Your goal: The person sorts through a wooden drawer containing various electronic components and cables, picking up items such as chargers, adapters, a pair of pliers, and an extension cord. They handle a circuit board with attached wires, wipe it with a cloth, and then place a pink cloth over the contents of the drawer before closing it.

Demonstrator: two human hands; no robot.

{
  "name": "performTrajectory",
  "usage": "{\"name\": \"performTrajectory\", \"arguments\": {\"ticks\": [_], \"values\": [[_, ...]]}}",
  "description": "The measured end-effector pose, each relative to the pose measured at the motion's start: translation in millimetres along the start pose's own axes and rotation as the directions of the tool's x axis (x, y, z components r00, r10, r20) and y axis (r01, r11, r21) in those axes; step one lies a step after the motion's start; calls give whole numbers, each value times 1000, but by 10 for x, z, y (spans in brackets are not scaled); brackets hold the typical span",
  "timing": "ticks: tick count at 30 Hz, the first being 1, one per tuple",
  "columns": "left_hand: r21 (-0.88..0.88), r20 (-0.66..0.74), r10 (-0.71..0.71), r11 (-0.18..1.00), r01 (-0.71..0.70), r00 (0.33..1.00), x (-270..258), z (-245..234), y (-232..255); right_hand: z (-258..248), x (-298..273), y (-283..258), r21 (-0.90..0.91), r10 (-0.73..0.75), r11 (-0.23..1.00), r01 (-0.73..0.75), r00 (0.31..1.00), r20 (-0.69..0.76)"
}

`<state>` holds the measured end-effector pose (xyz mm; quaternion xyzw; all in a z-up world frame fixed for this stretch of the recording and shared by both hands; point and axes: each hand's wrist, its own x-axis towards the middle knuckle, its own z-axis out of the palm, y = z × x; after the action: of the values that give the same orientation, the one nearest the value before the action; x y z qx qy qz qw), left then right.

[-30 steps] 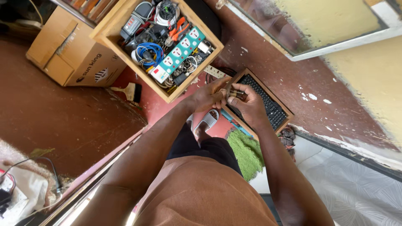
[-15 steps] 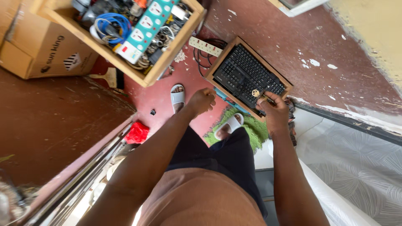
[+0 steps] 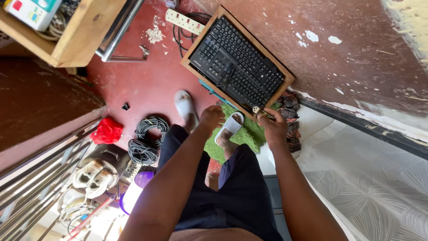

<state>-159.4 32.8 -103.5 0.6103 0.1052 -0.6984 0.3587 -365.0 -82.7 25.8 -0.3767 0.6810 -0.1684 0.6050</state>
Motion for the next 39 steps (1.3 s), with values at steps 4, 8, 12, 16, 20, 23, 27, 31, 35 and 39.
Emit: {"name": "performTrajectory", "arguments": {"ticks": [4,8,12,16,20,23,27,31,35,39], "values": [[41,28,3,999,-4,1000,207,82,-244,-196,156,110,-93,32,995,-38,997,-63],[-56,87,35,998,-30,996,961,-24,-471,-269,341,406,-158,-52,987,31,989,-135],[40,246,225,970,-242,943,1515,-122,-602,-156,657,698,-131,22,991,-33,996,-87],[-5,-7,173,985,-173,985,1596,25,-538,-203,815,919,-257,46,965,-48,999,-14],[8,-57,167,986,-167,984,1641,225,-384,-155,856,1127,-212,52,977,-29,993,103],[-39,-80,84,995,-88,993,1781,275,-233,-38,1053,1264,-275,51,961,-3,985,167],[176,-69,106,980,-92,992,1649,-26,-247,92,1250,1661,-298,74,954,22,949,307],[351,-47,279,904,-245,959,1595,-106,0,191,1603,1801,-268,12,956,118,899,438],[501,-116,514,769,-397,850,1621,-116,-122,248,1940,1818,-355,61,917,182,815,576],[528,-254,590,748,-401,767,1682,-73,-213,266,2094,1809,-397,31,871,289,775,632]]}}
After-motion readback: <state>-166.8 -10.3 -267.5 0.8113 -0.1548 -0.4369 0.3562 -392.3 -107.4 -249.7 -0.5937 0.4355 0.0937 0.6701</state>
